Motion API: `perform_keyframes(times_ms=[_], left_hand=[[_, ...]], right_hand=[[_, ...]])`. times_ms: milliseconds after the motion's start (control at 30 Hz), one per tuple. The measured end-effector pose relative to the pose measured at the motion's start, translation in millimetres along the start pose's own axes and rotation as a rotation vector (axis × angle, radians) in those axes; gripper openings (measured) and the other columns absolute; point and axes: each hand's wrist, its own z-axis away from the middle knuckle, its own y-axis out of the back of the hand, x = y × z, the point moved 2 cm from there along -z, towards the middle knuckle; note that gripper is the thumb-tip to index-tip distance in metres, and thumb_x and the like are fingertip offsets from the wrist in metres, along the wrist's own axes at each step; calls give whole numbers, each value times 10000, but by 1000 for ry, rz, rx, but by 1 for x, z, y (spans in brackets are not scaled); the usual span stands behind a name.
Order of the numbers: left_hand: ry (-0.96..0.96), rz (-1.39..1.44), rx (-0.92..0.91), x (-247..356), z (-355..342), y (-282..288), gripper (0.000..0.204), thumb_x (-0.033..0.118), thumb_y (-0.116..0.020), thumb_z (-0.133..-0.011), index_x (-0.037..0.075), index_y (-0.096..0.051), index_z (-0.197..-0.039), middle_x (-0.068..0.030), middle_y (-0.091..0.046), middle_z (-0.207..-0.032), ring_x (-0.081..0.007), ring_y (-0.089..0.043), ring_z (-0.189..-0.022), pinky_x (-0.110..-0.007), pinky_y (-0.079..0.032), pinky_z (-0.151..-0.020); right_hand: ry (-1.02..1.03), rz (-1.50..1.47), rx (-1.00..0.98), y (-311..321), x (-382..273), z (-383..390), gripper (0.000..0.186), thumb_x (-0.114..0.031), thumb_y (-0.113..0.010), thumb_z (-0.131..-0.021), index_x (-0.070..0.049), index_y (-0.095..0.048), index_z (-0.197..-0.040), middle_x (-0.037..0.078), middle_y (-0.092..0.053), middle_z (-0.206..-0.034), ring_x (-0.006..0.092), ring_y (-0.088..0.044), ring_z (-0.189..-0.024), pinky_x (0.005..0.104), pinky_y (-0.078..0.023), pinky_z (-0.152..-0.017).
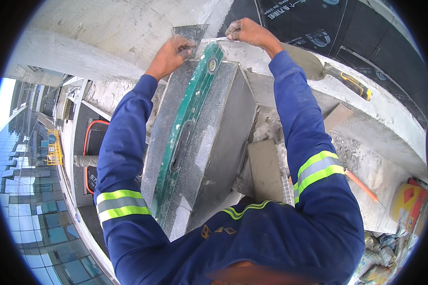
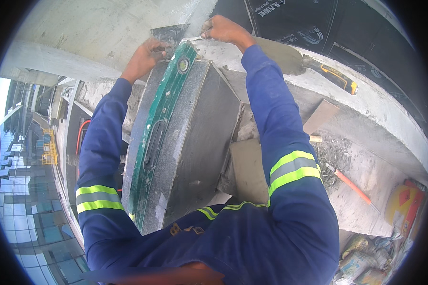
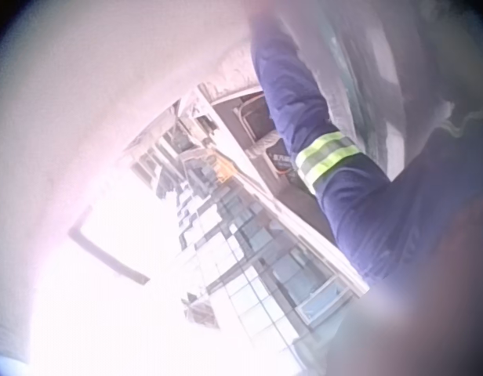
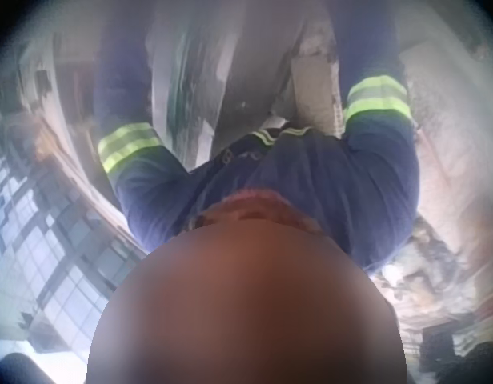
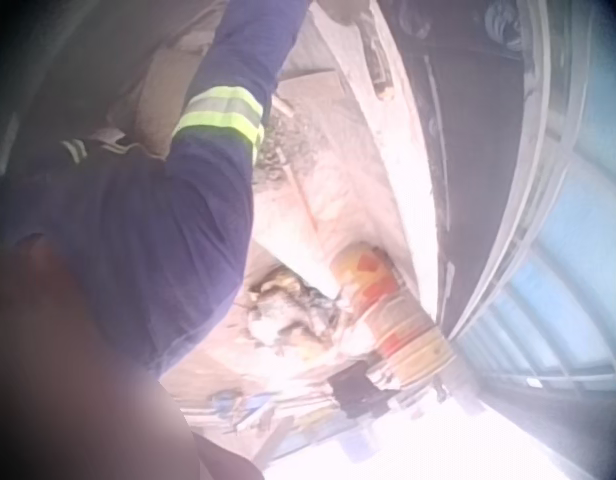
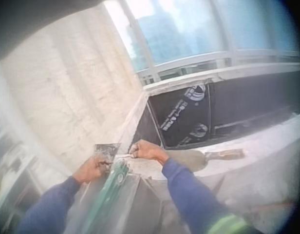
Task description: The person places a large stone tile onto a stair step and uses a spirit level to check its alignment. They repeatedly adjust the tile's position and tap it with a trowel to level it, ensuring it sits flush with adjacent steps.
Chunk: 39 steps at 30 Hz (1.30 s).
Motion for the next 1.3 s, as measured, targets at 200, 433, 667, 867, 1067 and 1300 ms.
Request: perform_keyframes(times_ms=[200, 433, 667, 867, 1067, 1300], left_hand=[[107, -13, 160, 21, 60, 67, 316, 304, -703, -979, 37, -749, -1140, -72, -736, -967, -192, -661, -926, -344, -506, -876], [227, -88, 237, 123, 192, 138, 432, 432, -693, -993, 8, -750, -1058, -62, -699, -836, -131, -648, -800, -317, -517, -758], [370, -161, 307, 250, 348, 187, 419, 400, -630, -1031, 5, -762, -1076, -61, -675, -856, -131, -627, -792, -301, -492, -735], [350, 339, 223, 322, 466, 119, 373, 354, -675, -985, -5, -774, -966, -80, -660, -710, -182, -596, -614, -333, -426, -571], [831, 874, 246, 323, 534, -75, 290, 289, -711, -988, 11, -747, -911, -93, -644, -671, -214, -636, -638, -368, -472, -625], [1462, 635, 423, 287, 711, -299, 155, 161, -714, -936, 15, -764, -945, -169, -745, -859, -271, -719, -802, -384, -542, -734]], right_hand=[[80, 148, 209, -26, -22, 84, 429, -306, -656, -975, -30, -676, -1302, 221, -663, -1316, 370, -617, -1228, 437, -457, -1031], [460, 687, 414, -81, -43, 155, 500, -456, -527, -1049, -148, -624, -1431, 50, -523, -1550, 321, -318, -1519, 546, -203, -1215], [596, 687, 237, -111, -75, 202, 527, -478, -480, -1068, -142, -590, -1458, 49, -508, -1560, 320, -263, -1546, 644, -144, -1197], [803, 334, -57, -132, -125, 268, 390, -369, -628, -1005, -115, -689, -1294, 40, -669, -1330, 320, -487, -1398, 615, -173, -1194], [685, 112, 252, -139, -118, 284, 169, -142, -718, -949, 2, -661, -1016, 125, -680, -964, 296, -653, -895, 438, -494, -867], [257, 119, 397, -126, -105, 292, 214, -158, -600, -1049, 42, -624, -975, 98, -617, -771, 148, -549, -662, 298, -432, -576]])
